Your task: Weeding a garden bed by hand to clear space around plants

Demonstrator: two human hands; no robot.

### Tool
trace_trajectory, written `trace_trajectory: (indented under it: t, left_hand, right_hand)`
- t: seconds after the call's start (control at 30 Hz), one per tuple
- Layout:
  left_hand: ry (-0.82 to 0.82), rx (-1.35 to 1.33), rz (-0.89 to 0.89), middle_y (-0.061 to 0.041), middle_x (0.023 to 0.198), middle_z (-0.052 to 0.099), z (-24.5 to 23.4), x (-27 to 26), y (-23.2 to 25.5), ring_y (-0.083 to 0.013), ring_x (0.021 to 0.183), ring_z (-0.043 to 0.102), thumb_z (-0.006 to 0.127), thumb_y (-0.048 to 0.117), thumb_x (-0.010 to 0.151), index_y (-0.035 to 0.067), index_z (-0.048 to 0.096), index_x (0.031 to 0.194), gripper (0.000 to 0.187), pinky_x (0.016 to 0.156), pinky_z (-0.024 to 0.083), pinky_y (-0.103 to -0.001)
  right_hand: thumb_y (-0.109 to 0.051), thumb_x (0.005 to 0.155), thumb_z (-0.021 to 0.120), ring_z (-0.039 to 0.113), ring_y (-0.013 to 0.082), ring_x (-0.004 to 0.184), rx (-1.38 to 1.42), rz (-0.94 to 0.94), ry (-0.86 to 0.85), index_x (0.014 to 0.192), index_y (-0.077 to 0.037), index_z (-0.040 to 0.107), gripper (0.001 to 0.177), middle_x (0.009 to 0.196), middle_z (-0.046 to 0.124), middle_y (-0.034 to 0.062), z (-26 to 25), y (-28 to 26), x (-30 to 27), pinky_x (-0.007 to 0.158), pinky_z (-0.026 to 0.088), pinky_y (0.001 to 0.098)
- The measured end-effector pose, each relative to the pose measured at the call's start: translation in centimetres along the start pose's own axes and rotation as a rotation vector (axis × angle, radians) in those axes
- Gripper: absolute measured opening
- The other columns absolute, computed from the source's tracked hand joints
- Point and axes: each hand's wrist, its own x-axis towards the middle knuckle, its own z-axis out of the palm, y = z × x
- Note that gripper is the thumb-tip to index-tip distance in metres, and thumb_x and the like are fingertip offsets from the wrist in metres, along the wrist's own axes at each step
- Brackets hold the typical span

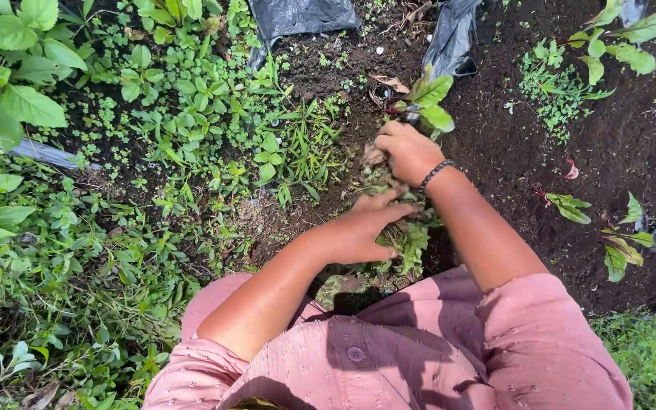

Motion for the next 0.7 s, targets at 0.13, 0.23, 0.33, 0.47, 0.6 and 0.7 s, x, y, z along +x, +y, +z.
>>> trace_trajectory:
  t: [0.13, 0.23, 0.33, 0.47, 0.6, 0.7]
  left_hand:
    - [0.411, 0.018, -0.011, -0.022, 0.141, 0.051, 0.4, 1.3, -4.7, -0.0376, 0.139, 0.045, 0.053, -0.009, 0.087, 0.006, 0.058, 0.138, 0.054, 0.116, 0.040, -0.054]
    - [0.749, -0.015, -0.038, -0.019, 0.126, 0.058, -1.1, 1.8, -6.9, -0.0385, 0.126, 0.057, 0.054, -0.011, 0.088, -0.001, 0.062, 0.128, 0.042, 0.107, 0.049, -0.054]
    - [0.897, -0.076, -0.039, -0.020, 0.123, 0.057, -1.7, 1.0, -6.7, -0.0383, 0.127, 0.055, 0.054, -0.011, 0.088, -0.001, 0.062, 0.127, 0.041, 0.109, 0.046, -0.053]
    - [0.976, -0.020, 0.040, -0.021, 0.118, 0.058, -1.6, 1.6, -7.6, -0.0370, 0.121, 0.057, 0.055, -0.012, 0.088, -0.003, 0.063, 0.123, 0.037, 0.105, 0.048, -0.052]
    - [0.992, -0.090, 0.017, -0.020, 0.114, 0.059, -1.6, 1.6, -7.1, -0.0343, 0.115, 0.058, 0.054, -0.012, 0.087, -0.003, 0.064, 0.120, 0.035, 0.105, 0.048, -0.051]
    - [1.041, -0.069, 0.054, -0.021, 0.114, 0.059, -1.7, 1.8, -7.5, -0.0363, 0.116, 0.058, 0.054, -0.013, 0.089, -0.004, 0.064, 0.119, 0.033, 0.104, 0.047, -0.053]
  right_hand:
    - [-0.034, 0.099, 0.063, 0.051, 0.0358, 0.137, 0.301, 0.219, -0.231, 0.142, -0.016, 0.056, 0.047, 0.146, 0.053, 0.0136, -11.3, -6.9, -3.4, 0.113, 0.044, 0.0513]
    - [-0.074, 0.083, 0.066, 0.037, 0.0390, 0.146, -0.061, 0.043, -0.394, 0.153, -0.020, 0.045, 0.090, 0.159, 0.039, 0.0130, -13.0, -13.6, -5.3, 0.117, 0.032, 0.0630]
    - [-0.051, 0.077, 0.082, 0.033, 0.0397, 0.147, -0.311, -0.097, -0.268, 0.146, -0.029, 0.047, 0.080, 0.153, 0.042, 0.0063, -6.5, -13.0, -7.8, 0.115, 0.025, 0.0726]
    - [-0.033, 0.077, 0.078, 0.048, 0.0328, 0.133, -0.348, -0.051, -0.064, 0.117, -0.027, 0.066, 0.042, 0.137, 0.058, 0.0004, -2.8, -6.1, -10.5, 0.106, 0.037, 0.0662]
    - [-0.028, 0.082, 0.073, 0.047, 0.0344, 0.139, -0.403, 0.157, -0.021, 0.115, -0.028, 0.068, 0.033, 0.143, 0.058, -0.0004, -3.4, -1.4, -11.7, 0.106, 0.039, 0.0710]
    - [-0.030, 0.078, 0.081, 0.047, 0.0332, 0.139, -0.340, 0.123, 0.073, 0.118, -0.027, 0.068, 0.042, 0.143, 0.057, 0.0017, -4.6, -4.8, -9.1, 0.105, 0.042, 0.0628]
